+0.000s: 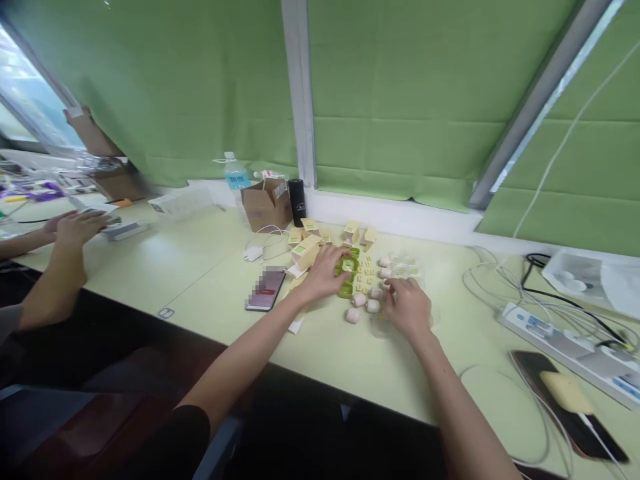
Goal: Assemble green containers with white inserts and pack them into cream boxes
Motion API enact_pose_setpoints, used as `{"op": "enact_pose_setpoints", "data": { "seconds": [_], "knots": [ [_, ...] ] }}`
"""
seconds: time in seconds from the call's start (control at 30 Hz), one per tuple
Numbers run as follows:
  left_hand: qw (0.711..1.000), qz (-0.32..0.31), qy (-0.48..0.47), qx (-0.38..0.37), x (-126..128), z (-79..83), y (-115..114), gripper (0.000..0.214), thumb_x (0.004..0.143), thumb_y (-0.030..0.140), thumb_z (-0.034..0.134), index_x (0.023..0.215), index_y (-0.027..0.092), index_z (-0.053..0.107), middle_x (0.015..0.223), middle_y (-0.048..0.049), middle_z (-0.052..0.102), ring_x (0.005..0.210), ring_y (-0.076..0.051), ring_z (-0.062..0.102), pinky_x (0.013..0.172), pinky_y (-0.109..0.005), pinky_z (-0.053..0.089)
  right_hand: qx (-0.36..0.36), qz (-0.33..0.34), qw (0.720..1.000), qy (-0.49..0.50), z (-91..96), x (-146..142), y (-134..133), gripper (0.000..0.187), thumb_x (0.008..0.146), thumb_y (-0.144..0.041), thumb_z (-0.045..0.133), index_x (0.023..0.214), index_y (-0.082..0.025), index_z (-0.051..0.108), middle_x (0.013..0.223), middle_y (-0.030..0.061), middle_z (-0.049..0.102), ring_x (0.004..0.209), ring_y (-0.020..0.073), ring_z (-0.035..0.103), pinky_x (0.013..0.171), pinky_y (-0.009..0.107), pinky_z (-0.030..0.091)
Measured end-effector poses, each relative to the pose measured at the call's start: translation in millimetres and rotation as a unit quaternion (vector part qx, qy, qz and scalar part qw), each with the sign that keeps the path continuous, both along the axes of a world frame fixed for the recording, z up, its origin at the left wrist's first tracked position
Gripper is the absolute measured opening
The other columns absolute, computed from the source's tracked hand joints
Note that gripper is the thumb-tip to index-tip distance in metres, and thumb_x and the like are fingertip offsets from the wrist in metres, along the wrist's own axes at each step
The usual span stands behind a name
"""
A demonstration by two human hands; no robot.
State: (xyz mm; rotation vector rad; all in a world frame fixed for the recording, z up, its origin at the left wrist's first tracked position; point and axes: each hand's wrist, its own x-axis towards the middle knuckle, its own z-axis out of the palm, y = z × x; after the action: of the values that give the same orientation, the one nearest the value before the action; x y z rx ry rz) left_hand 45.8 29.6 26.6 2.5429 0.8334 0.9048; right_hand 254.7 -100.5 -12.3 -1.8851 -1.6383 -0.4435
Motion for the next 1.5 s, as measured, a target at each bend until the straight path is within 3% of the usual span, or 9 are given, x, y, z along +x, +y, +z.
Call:
{"op": "enact_pose_setpoints", "data": {
  "seconds": [0.13, 0.27, 0.43, 0.63, 0.87, 1.0, 1.3, 1.4, 1.5],
  "knots": [
    [0.984, -0.001, -0.148, -0.100, 28, -10.1, 19, 0.041, 0.085, 0.021, 0.067, 0.125, 0.021, 0.055, 0.126, -0.0095, 0.056, 0.118, -0.023, 0.056, 0.103, -0.039, 0.050, -0.067, 0.001, 0.998, -0.010, 7.7, 5, 20, 0.018, 0.085, -0.015, 0.059, 0.091, -0.022, 0.074, 0.087, 0.0055, 0.075, 0.088, 0.0243, 0.058, 0.071, 0.034, 0.040],
    [0.953, -0.051, -0.233, -0.186, 35, -21.0, 21, 0.041, 0.085, 0.019, 0.065, 0.125, 0.022, 0.055, 0.134, -0.0107, 0.054, 0.120, -0.021, 0.059, 0.098, -0.034, 0.054, -0.140, -0.002, 0.990, -0.008, 12.8, 3, 37, 0.017, 0.085, -0.015, 0.062, 0.087, -0.023, 0.077, 0.090, 0.0059, 0.076, 0.094, 0.0260, 0.057, 0.078, 0.035, 0.040],
    [0.895, -0.157, -0.318, -0.270, 29, -26.2, 12, 0.042, 0.086, 0.024, 0.067, 0.124, 0.021, 0.049, 0.134, -0.0127, 0.058, 0.116, -0.022, 0.065, 0.097, -0.040, 0.056, -0.235, -0.007, 0.972, -0.023, 16.5, -16, 56, 0.015, 0.083, -0.023, 0.066, 0.089, -0.022, 0.079, 0.102, 0.0097, 0.076, 0.108, 0.0296, 0.055, 0.087, 0.039, 0.036],
    [0.821, -0.209, -0.404, -0.346, 29, -29.4, 10, 0.052, 0.076, 0.030, 0.083, 0.118, 0.020, 0.054, 0.126, -0.0126, 0.063, 0.111, -0.025, 0.068, 0.097, -0.043, 0.056, -0.342, -0.076, 0.936, -0.022, 20.5, -34, 74, 0.021, 0.079, -0.028, 0.067, 0.095, -0.020, 0.078, 0.110, 0.0138, 0.074, 0.117, 0.0326, 0.054, 0.093, 0.040, 0.033],
    [0.803, -0.226, -0.410, -0.368, 28, -27.9, 9, 0.059, 0.073, 0.031, 0.086, 0.123, 0.018, 0.057, 0.127, -0.0159, 0.066, 0.113, -0.029, 0.068, 0.097, -0.047, 0.056, -0.351, -0.097, 0.931, -0.016, 16.8, -42, 77, 0.031, 0.078, -0.029, 0.067, 0.105, -0.014, 0.075, 0.114, 0.0179, 0.071, 0.119, 0.0343, 0.054, 0.095, 0.041, 0.032],
    [0.796, -0.234, -0.417, -0.371, 27, -27.4, 7, 0.065, 0.074, 0.033, 0.086, 0.128, 0.018, 0.054, 0.128, -0.0169, 0.066, 0.111, -0.029, 0.070, 0.096, -0.046, 0.056, -0.345, -0.091, 0.934, -0.005, 16.0, -44, 78, 0.025, 0.077, -0.026, 0.068, 0.098, -0.015, 0.075, 0.110, 0.0171, 0.072, 0.118, 0.0350, 0.056, 0.095, 0.041, 0.033],
    [0.767, -0.230, -0.439, -0.406, 27, -30.9, 7, 0.069, 0.069, 0.034, 0.091, 0.125, 0.019, 0.053, 0.122, -0.0149, 0.069, 0.107, -0.026, 0.071, 0.093, -0.040, 0.053, -0.276, -0.072, 0.957, 0.058, 25.5, -39, 66, 0.012, 0.077, -0.014, 0.065, 0.085, -0.022, 0.069, 0.090, 0.0074, 0.074, 0.099, 0.0262, 0.065, 0.083, 0.036, 0.038],
    [0.751, -0.226, -0.449, -0.428, 28, -31.5, 6, 0.069, 0.067, 0.031, 0.092, 0.126, 0.018, 0.057, 0.122, -0.0144, 0.069, 0.100, -0.022, 0.070, 0.083, -0.033, 0.053, -0.110, -0.037, 0.975, 0.188, 28.1, -29, 54, 0.002, 0.085, -0.022, 0.060, 0.085, -0.023, 0.063, 0.090, 0.0049, 0.073, 0.088, 0.0227, 0.066, 0.072, 0.032, 0.042],
    [0.727, -0.235, -0.456, -0.457, 27, -28.7, 3, 0.068, 0.067, 0.025, 0.092, 0.127, 0.018, 0.062, 0.124, -0.0128, 0.069, 0.094, -0.017, 0.067, 0.075, -0.027, 0.049, 0.085, 0.065, 0.932, 0.346, 26.1, -23, 42, 0.011, 0.089, -0.033, 0.060, 0.087, -0.023, 0.056, 0.089, 0.0037, 0.071, 0.086, 0.0217, 0.068, 0.067, 0.030, 0.048]
  ]
}}
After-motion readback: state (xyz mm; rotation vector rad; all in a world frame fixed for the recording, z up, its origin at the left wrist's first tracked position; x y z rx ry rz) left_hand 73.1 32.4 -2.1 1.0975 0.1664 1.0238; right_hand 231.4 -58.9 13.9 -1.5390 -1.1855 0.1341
